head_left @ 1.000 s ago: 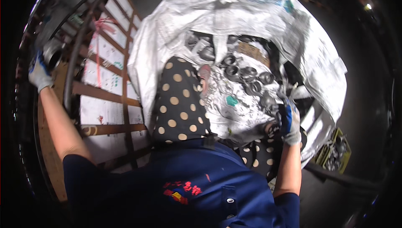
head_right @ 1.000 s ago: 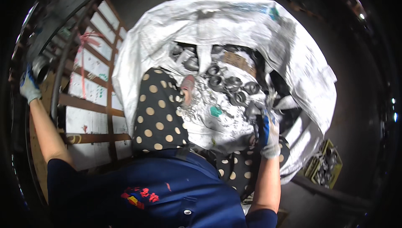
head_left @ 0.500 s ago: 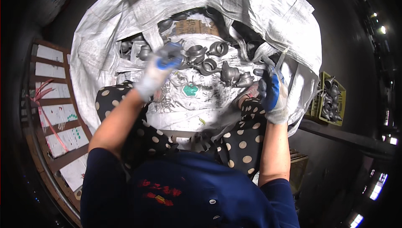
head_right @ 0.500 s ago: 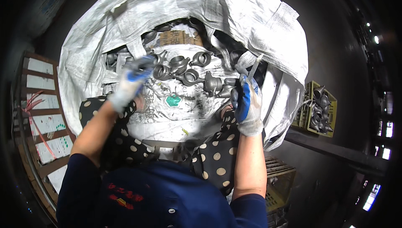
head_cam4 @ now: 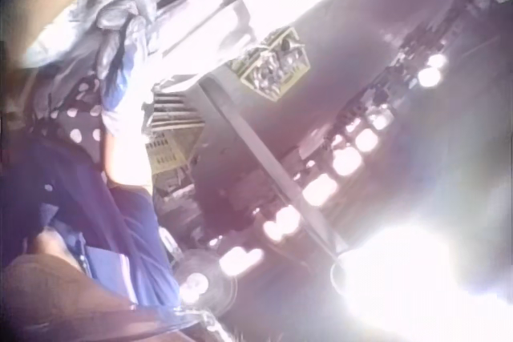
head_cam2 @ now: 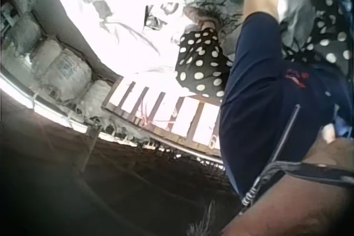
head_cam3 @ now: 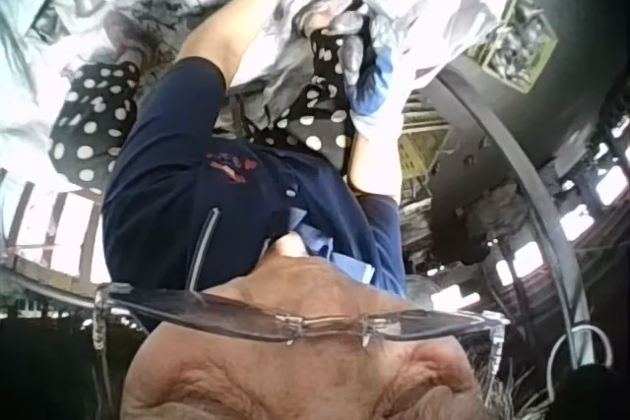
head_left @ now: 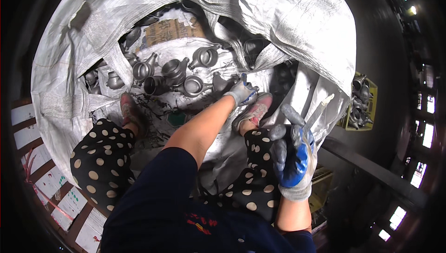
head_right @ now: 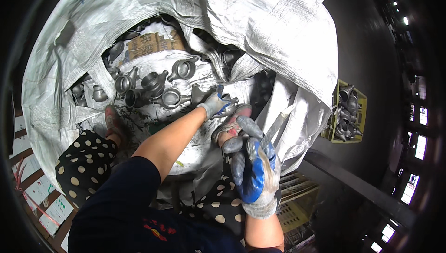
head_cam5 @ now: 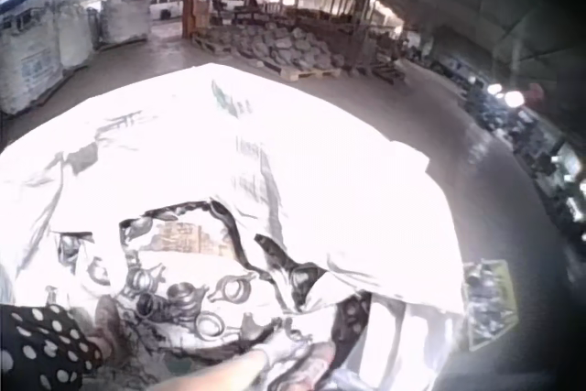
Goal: Inspecting and sorting metal castings from a bulk storage bag.
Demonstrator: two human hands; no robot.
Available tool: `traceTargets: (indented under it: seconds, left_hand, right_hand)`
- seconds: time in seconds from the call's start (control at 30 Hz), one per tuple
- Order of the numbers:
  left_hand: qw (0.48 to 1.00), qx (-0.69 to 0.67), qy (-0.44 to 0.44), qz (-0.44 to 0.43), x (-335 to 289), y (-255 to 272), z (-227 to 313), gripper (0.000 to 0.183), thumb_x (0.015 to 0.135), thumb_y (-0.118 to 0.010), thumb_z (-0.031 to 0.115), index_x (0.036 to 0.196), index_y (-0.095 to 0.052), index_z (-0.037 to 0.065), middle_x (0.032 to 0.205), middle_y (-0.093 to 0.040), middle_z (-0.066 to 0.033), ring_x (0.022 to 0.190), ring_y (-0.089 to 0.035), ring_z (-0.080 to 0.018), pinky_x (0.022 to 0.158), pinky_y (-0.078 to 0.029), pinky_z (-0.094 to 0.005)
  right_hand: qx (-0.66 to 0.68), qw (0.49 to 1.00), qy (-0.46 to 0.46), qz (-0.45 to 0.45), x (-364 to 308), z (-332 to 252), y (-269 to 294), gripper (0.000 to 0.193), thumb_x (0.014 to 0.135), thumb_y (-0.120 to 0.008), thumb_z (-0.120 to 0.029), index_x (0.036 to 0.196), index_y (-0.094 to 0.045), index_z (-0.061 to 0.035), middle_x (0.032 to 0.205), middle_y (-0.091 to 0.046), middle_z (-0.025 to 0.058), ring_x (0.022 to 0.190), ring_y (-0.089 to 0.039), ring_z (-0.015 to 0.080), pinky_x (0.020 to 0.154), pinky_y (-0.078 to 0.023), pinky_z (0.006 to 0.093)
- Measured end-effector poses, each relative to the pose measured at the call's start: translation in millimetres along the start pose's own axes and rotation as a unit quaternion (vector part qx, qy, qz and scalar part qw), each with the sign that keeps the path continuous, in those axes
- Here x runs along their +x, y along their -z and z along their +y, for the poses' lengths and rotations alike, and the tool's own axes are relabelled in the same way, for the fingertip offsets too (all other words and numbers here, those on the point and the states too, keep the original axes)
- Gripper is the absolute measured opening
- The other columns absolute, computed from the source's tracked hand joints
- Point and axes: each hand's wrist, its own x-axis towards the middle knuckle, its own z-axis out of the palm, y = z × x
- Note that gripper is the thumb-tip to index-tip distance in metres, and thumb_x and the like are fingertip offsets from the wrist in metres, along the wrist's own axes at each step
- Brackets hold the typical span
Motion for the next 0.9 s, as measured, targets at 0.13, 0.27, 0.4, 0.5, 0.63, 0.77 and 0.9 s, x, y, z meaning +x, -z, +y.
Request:
traceTargets:
  seconds: [0.13, 0.27, 0.4, 0.5, 0.63, 0.77, 0.9]
  left_hand:
    - [0.956, 0.241, -0.059, 0.153, -6, -49, -43, 0.028, 0.078, -0.047, 0.019, 0.102, -0.061, 0.013, 0.129, -0.051, -0.0128, 0.106, -0.056, -0.0292, 0.089, -0.043, -0.0493]
    - [0.975, -0.185, 0.121, 0.028, -44, -6, 74, 0.027, 0.091, -0.041, 0.020, 0.096, -0.064, 0.007, 0.115, -0.059, -0.0200, 0.099, -0.058, -0.0370, 0.085, -0.047, -0.0434]
    - [0.894, -0.396, 0.156, 0.140, -105, -71, -40, 0.030, 0.093, -0.042, 0.022, 0.105, -0.061, 0.003, 0.098, -0.065, -0.0177, 0.090, -0.061, -0.0342, 0.080, -0.049, -0.0417]
    - [0.814, -0.549, 0.158, 0.103, -156, -21, -1, 0.016, 0.086, -0.056, 0.009, 0.100, -0.061, 0.003, 0.082, -0.064, -0.0070, 0.067, -0.061, -0.0171, 0.063, -0.051, -0.0283]
    - [0.849, -0.509, 0.061, 0.129, -253, 95, 44, 0.006, 0.083, -0.060, 0.010, 0.085, -0.061, 0.004, 0.073, -0.060, -0.0023, 0.062, -0.057, -0.0103, 0.052, -0.047, -0.0240]
    - [0.686, -0.704, 0.112, 0.146, -316, 171, 117, 0.013, 0.083, -0.060, 0.009, 0.096, -0.058, 0.005, 0.071, -0.057, -0.0005, 0.054, -0.050, -0.0057, 0.048, -0.044, -0.0201]
    - [0.695, -0.686, 0.074, 0.201, -357, 194, 141, 0.017, 0.083, -0.061, 0.006, 0.099, -0.058, 0.004, 0.071, -0.056, -0.0004, 0.056, -0.050, -0.0058, 0.049, -0.044, -0.0204]
  right_hand:
    - [-0.034, 0.999, -0.008, -0.004, -5, -4, -10, 0.036, 0.096, -0.042, -0.016, 0.126, -0.046, 0.0054, 0.083, -0.063, 0.0075, 0.054, -0.045, 0.0026, 0.047, -0.033, 0.0153]
    - [0.018, 0.998, -0.006, 0.061, 1, -9, 23, 0.035, 0.097, -0.041, -0.015, 0.124, -0.047, 0.0055, 0.084, -0.063, 0.0065, 0.059, -0.050, 0.0035, 0.051, -0.036, 0.0131]
    - [-0.044, 0.998, 0.046, -0.007, 1, -5, 5, 0.039, 0.096, -0.042, -0.021, 0.123, -0.048, 0.0051, 0.081, -0.064, 0.0055, 0.056, -0.048, 0.0020, 0.045, -0.032, 0.0131]
    - [0.022, 0.999, 0.031, 0.006, 4, -2, 17, 0.037, 0.096, -0.042, -0.020, 0.122, -0.049, 0.0053, 0.080, -0.064, 0.0034, 0.053, -0.047, 0.0005, 0.045, -0.031, 0.0115]
    - [0.014, 0.996, 0.032, -0.082, 0, -2, 0, 0.041, 0.095, -0.049, -0.024, 0.124, -0.048, 0.0045, 0.080, -0.061, 0.0042, 0.045, -0.039, 0.0012, 0.038, -0.030, 0.0141]
    - [-0.062, 0.991, 0.020, -0.119, 2, 13, -12, 0.034, 0.091, -0.055, -0.012, 0.122, -0.052, 0.0021, 0.091, -0.066, 0.0043, 0.051, -0.042, -0.0013, 0.045, -0.030, 0.0130]
    - [0.026, 0.957, 0.036, -0.285, 19, 52, -17, 0.040, 0.088, -0.058, -0.005, 0.125, -0.047, 0.0065, 0.107, -0.061, 0.0106, 0.086, -0.058, 0.0091, 0.074, -0.046, 0.0176]
